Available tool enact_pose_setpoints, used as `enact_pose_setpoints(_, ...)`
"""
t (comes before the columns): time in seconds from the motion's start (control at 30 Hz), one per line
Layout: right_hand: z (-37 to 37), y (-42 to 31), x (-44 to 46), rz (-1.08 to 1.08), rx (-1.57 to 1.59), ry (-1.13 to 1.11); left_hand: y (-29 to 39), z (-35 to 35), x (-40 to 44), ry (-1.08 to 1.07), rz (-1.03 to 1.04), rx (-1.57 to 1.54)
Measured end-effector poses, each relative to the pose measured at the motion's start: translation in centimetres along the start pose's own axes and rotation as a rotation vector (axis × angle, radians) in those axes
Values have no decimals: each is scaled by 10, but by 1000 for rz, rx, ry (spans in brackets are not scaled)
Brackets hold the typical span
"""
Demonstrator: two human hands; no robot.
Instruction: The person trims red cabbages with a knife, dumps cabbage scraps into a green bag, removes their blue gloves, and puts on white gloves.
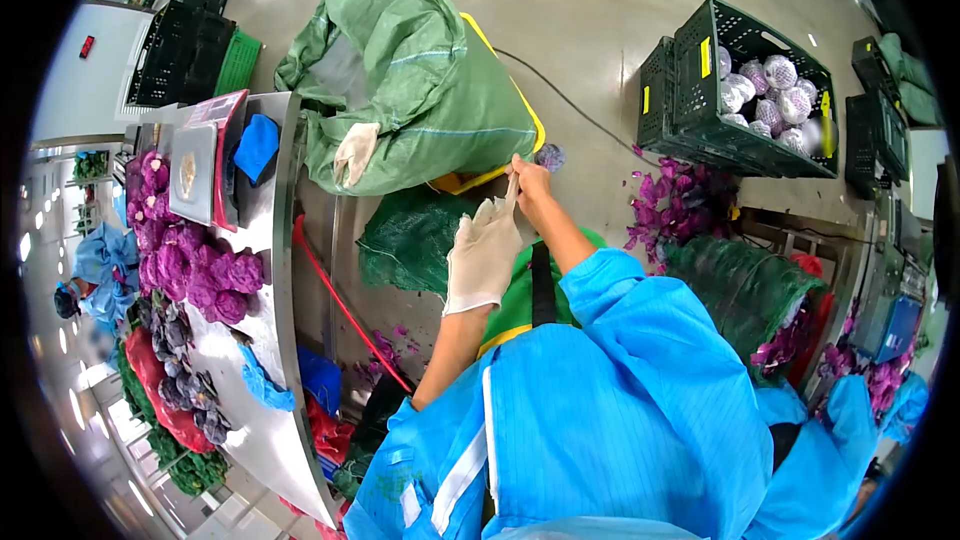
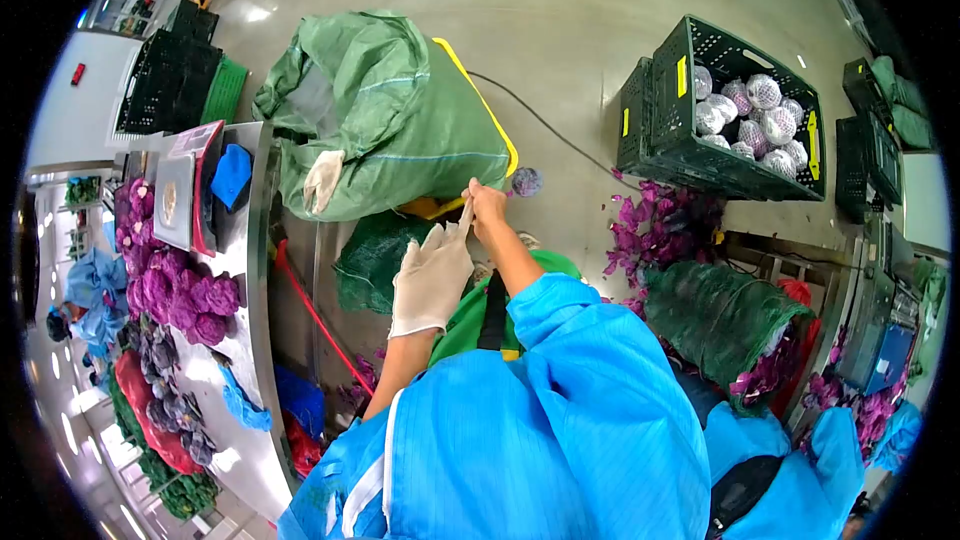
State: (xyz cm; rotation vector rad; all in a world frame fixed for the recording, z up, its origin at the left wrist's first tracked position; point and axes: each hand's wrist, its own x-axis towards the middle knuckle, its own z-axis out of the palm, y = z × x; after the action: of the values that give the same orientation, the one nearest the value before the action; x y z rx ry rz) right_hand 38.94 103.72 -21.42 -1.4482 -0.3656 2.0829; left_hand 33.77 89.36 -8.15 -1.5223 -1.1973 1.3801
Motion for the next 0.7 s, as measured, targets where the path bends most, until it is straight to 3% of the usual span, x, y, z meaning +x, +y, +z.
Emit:
enact_pose_setpoints(0.03, -1, -7, 3, 39, 23, -79, -5, -3, 3, -29, -30, -32)
enact_pose_setpoints(0.07, -1, -12, 5, 80, 45, -162, -12, -4, 0, -10, -32, 418)
enact_pose_setpoints(0.1, -4, -15, 3, 159, -79, -239, -19, -3, 1, -75, 152, 1104)
enact_pose_setpoints(0.13, 7, -42, -29, 234, -206, -319, -34, -5, 3, -8, 387, 1783)
enact_pose_setpoints(0.23, 23, -67, -87, 395, -480, -572, -37, 9, -2, -40, 407, 1847)
enact_pose_setpoints(0.27, 21, -35, -78, 191, -581, -642, -34, 10, 0, -38, 387, 1808)
enact_pose_setpoints(0.3, 19, -8, -66, -20, -675, -710, -29, 8, 3, -79, 490, 2327)
enact_pose_setpoints(0.33, 22, -9, -73, -215, -793, -618, -24, 4, 6, -121, 602, 2845)
enact_pose_setpoints(0.4, 32, -23, -92, -615, -996, -418, -13, -1, 10, -141, 844, 3197)
enact_pose_setpoints(0.5, 31, -27, -91, -717, -1191, -365, 0, -5, 19, 36, 1212, 3668)
enact_pose_setpoints(0.53, 29, -24, -86, -750, -1241, -323, -17, -8, 17, 63, 1217, 4039)
enact_pose_setpoints(0.57, 27, -27, -81, -860, -1119, -319, -20, -9, 15, 27, 1147, 4192)
enact_pose_setpoints(0.6, 22, -34, -72, -965, -993, -313, -18, -11, 10, 21, 992, 4161)
enact_pose_setpoints(0.63, 11, -34, -40, -1269, -1067, -167, -16, -12, 1, 47, 780, 3947)
enact_pose_setpoints(0.67, 17, -49, -54, -888, -1160, -85, -13, -13, -11, 97, 568, 3471)
enact_pose_setpoints(0.7, 18, -46, -54, -934, -1146, -65, -13, -14, -23, 156, 418, 2876)
